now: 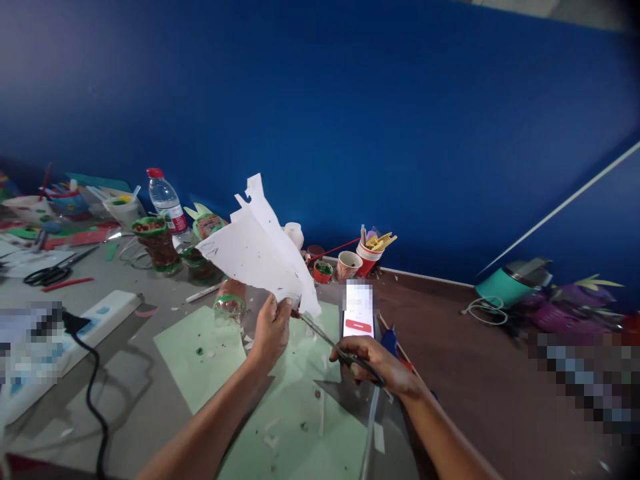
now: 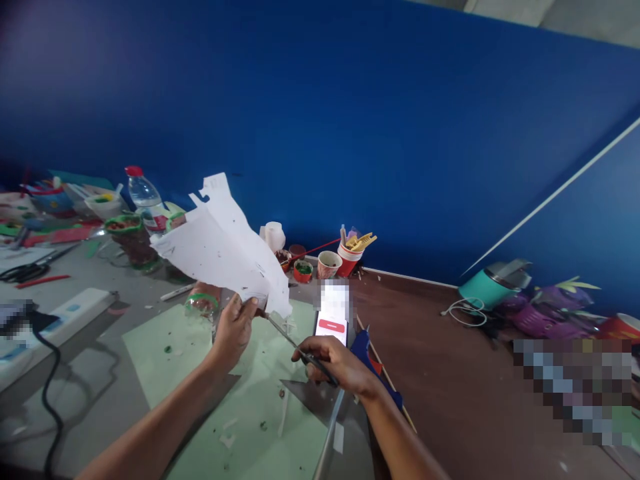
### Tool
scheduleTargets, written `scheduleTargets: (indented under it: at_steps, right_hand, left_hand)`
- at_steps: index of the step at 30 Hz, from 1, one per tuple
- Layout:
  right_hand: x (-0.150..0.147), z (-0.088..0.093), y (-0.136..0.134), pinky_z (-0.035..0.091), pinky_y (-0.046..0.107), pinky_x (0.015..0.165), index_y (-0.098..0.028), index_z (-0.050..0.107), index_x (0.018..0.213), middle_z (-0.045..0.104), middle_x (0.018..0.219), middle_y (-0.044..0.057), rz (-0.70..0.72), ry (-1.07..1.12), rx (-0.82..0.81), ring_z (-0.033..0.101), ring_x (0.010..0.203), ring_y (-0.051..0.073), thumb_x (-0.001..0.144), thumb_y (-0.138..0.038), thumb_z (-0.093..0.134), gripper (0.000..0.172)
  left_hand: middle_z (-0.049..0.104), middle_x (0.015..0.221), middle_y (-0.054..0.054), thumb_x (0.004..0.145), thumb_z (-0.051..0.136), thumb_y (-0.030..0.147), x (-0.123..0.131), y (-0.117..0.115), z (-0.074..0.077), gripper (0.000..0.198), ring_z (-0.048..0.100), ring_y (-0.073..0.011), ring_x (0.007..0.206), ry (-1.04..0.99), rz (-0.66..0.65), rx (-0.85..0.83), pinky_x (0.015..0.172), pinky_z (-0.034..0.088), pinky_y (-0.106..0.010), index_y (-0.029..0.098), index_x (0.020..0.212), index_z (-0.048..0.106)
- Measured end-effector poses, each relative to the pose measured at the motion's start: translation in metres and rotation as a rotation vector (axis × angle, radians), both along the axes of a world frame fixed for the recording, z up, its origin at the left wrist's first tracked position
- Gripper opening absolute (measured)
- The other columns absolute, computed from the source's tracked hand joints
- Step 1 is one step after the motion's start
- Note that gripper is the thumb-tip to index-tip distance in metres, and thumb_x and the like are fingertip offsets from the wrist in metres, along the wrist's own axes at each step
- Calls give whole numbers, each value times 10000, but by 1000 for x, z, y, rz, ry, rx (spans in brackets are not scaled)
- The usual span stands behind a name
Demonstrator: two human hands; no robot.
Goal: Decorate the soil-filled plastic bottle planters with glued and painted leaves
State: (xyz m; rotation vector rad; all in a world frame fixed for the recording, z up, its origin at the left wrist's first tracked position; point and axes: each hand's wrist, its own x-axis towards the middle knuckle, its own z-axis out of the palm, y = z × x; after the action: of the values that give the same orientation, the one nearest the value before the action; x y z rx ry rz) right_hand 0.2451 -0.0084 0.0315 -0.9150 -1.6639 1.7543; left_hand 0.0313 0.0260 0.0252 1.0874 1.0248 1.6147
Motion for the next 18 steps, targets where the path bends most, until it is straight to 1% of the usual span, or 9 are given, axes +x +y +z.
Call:
scheduleTargets:
  at_steps: [4,7,9,12,15,18]
  right_hand:
    - [-2,-4,-1,308,232,515,-116,640,995,541,592,-7,-51,133,49,438,512,99,675,-674,642,643]
    - [-6,-3,-2,310,228,520,-115,635,995,529,605,-10,-53,92,28,448,527,100,686,-652,652,620]
    - [-7,-2,-2,302,218,510,-114,634,978,503,608,-23,-70,66,-6,424,519,87,658,-646,681,622]
    - [-8,-3,1,296,207,504,-119,632,939,467,626,-37,-87,57,-52,380,519,68,607,-623,734,612]
    - [-9,-6,4,295,205,503,-131,628,910,465,642,-37,-102,34,-73,378,528,65,601,-607,748,580]
    - [-10,-7,5,282,214,495,-127,631,911,460,603,-43,-115,18,-67,374,499,67,607,-638,725,602]
  left_hand:
    - [530,640,26,760,584,293,1,-2,7,125,492,-120,588,45,-40,-17,588,436,-245,182,729,538]
    - [529,652,20,730,612,273,4,-3,8,118,483,-115,600,61,-82,0,586,427,-236,175,732,546]
    - [533,663,20,694,637,263,6,-3,6,138,470,-112,601,-1,-109,12,569,414,-230,174,758,552]
    - [528,641,31,641,652,237,8,-1,2,163,449,-102,577,-73,-101,-2,539,385,-216,174,749,548]
    - [541,642,31,626,653,237,7,1,1,167,461,-103,577,-63,-91,-45,543,384,-217,173,744,554]
    - [543,645,29,618,678,272,4,1,3,192,466,-101,562,-52,-96,-62,535,379,-222,169,739,570]
